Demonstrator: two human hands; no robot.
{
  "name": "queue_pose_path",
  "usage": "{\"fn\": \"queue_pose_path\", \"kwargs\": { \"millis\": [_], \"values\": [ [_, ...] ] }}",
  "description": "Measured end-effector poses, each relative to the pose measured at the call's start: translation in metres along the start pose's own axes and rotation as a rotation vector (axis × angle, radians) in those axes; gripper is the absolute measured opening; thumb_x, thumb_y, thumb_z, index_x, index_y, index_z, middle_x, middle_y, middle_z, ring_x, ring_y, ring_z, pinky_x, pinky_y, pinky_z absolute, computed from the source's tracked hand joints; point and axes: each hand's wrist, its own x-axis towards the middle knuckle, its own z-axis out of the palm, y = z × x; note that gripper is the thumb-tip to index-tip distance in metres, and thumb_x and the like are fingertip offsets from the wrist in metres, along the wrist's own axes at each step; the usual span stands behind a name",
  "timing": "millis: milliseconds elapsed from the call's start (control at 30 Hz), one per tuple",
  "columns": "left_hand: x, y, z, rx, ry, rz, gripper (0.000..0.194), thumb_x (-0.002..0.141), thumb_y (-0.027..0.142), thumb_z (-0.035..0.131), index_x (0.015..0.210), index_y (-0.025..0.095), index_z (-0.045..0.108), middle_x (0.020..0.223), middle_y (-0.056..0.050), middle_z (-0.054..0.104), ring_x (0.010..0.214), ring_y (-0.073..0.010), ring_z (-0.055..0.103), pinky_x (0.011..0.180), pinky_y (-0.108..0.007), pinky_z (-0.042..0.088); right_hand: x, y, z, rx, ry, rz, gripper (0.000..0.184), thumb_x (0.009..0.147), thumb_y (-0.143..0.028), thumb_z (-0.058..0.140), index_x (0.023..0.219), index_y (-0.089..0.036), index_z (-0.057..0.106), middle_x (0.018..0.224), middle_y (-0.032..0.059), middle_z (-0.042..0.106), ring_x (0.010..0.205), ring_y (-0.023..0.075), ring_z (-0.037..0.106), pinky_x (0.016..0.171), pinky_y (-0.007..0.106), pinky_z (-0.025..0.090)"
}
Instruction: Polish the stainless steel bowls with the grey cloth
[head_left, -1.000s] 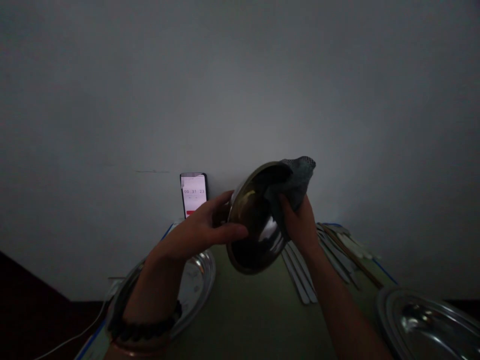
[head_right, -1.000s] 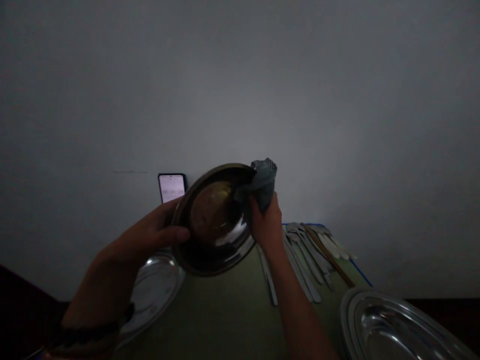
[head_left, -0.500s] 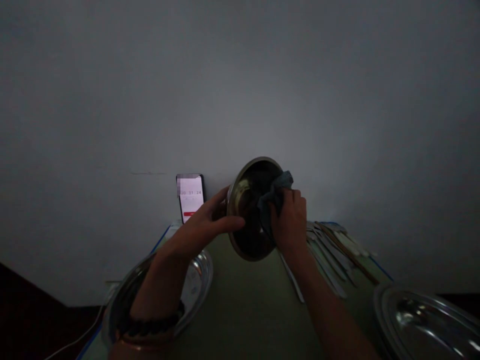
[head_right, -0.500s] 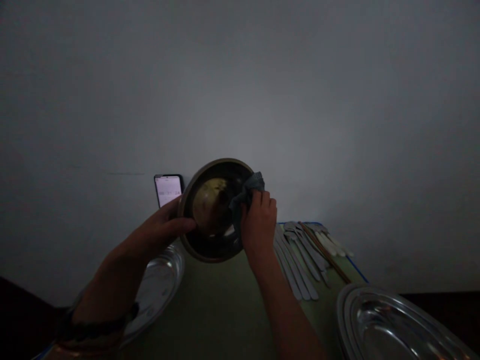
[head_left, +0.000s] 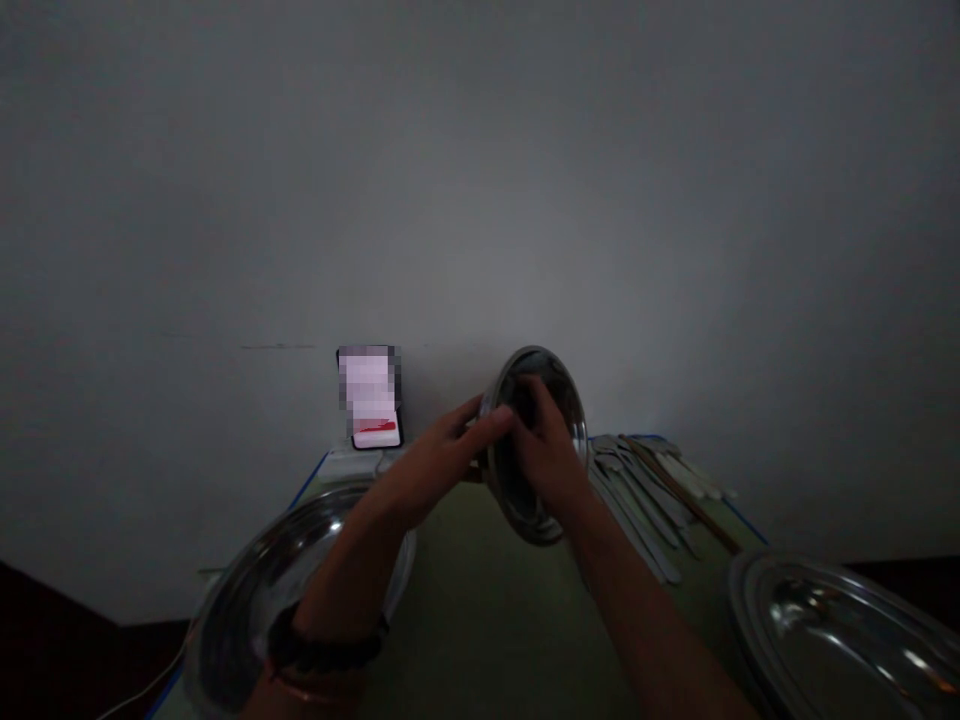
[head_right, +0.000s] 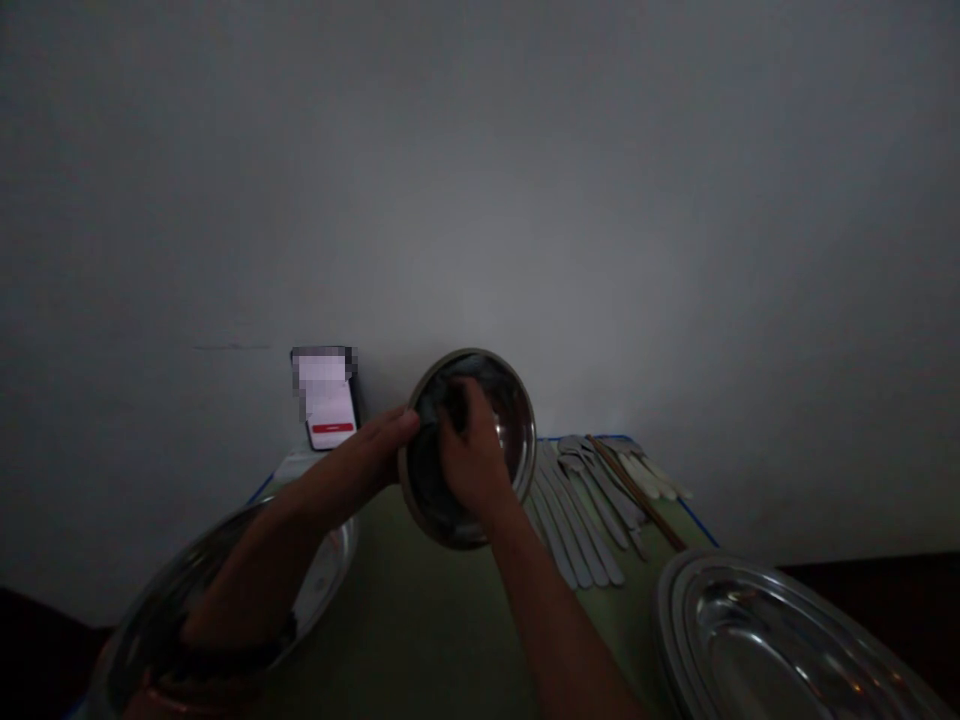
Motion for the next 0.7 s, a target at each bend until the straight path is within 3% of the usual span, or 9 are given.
{"fn": "queue_pose_path", "kwargs": {
  "millis": [100,167,233,367,433,533,700],
  "values": [
    [0.004,-0.002,-0.002,-0.186,0.09,0.032,0.053,0.084,0.056,0.047,0.122,0.021,0.057,0.101,-0.007,0.072,0.097,-0.0259,0.065,0.081,-0.035,0.051,-0.005,-0.015,0.006,0.16,-0.221,-0.046,0.024,0.082,-0.022,0.044,0.105,-0.024,0.048,0.106,0.0038,0.059,0.102,0.0168,0.056,0.094,0.035,0.044],
    [0.004,0.0,-0.001,-0.286,0.103,0.04,0.054,0.083,0.058,0.045,0.116,0.018,0.061,0.098,-0.006,0.073,0.1,-0.0265,0.064,0.087,-0.035,0.049,-0.007,-0.021,0.007,0.122,-0.285,-0.077,0.024,0.082,-0.02,0.045,0.105,-0.024,0.048,0.108,0.0043,0.056,0.104,0.0171,0.054,0.096,0.037,0.043],
    [0.003,0.002,0.002,-0.323,0.087,0.003,0.052,0.082,0.057,0.048,0.112,0.017,0.065,0.096,-0.007,0.074,0.1,-0.0268,0.064,0.089,-0.036,0.048,-0.007,-0.023,0.007,-0.018,-0.192,-0.093,0.022,0.082,-0.019,0.046,0.104,-0.023,0.05,0.111,0.0063,0.051,0.107,0.0189,0.052,0.1,0.041,0.039],
    [0.0,0.005,0.018,-0.312,0.024,-0.1,0.05,0.078,0.055,0.055,0.106,0.015,0.067,0.09,-0.008,0.075,0.098,-0.0278,0.065,0.087,-0.038,0.049,-0.004,-0.017,0.003,-0.207,0.199,-0.007,0.018,0.083,-0.022,0.046,0.1,-0.022,0.051,0.111,0.0087,0.043,0.107,0.0222,0.047,0.102,0.046,0.034],
    [0.001,0.004,0.026,-0.311,0.019,-0.081,0.049,0.078,0.055,0.056,0.103,0.016,0.068,0.088,-0.007,0.075,0.096,-0.0276,0.066,0.084,-0.038,0.051,-0.002,-0.015,-0.001,-0.178,0.257,0.037,0.017,0.083,-0.024,0.047,0.1,-0.022,0.049,0.109,0.0082,0.045,0.106,0.0224,0.048,0.1,0.046,0.036],
    [0.007,0.002,0.031,-0.357,0.103,-0.011,0.042,0.077,0.054,0.057,0.093,0.017,0.07,0.079,-0.005,0.075,0.091,-0.0255,0.068,0.079,-0.034,0.053,0.0,-0.018,-0.004,-0.056,0.065,0.02,0.019,0.083,-0.022,0.047,0.102,-0.021,0.048,0.105,0.0063,0.053,0.103,0.0204,0.051,0.096,0.042,0.039],
    [0.013,0.008,0.021,-0.528,0.409,0.195,0.031,0.076,0.044,0.054,0.063,0.018,0.065,0.057,-0.001,0.067,0.076,-0.0211,0.069,0.068,-0.028,0.055,-0.002,-0.032,-0.01,0.038,-0.455,-0.144,0.02,0.084,-0.017,0.047,0.103,-0.021,0.05,0.104,0.0038,0.059,0.097,0.0158,0.055,0.09,0.034,0.044]
  ]
}}
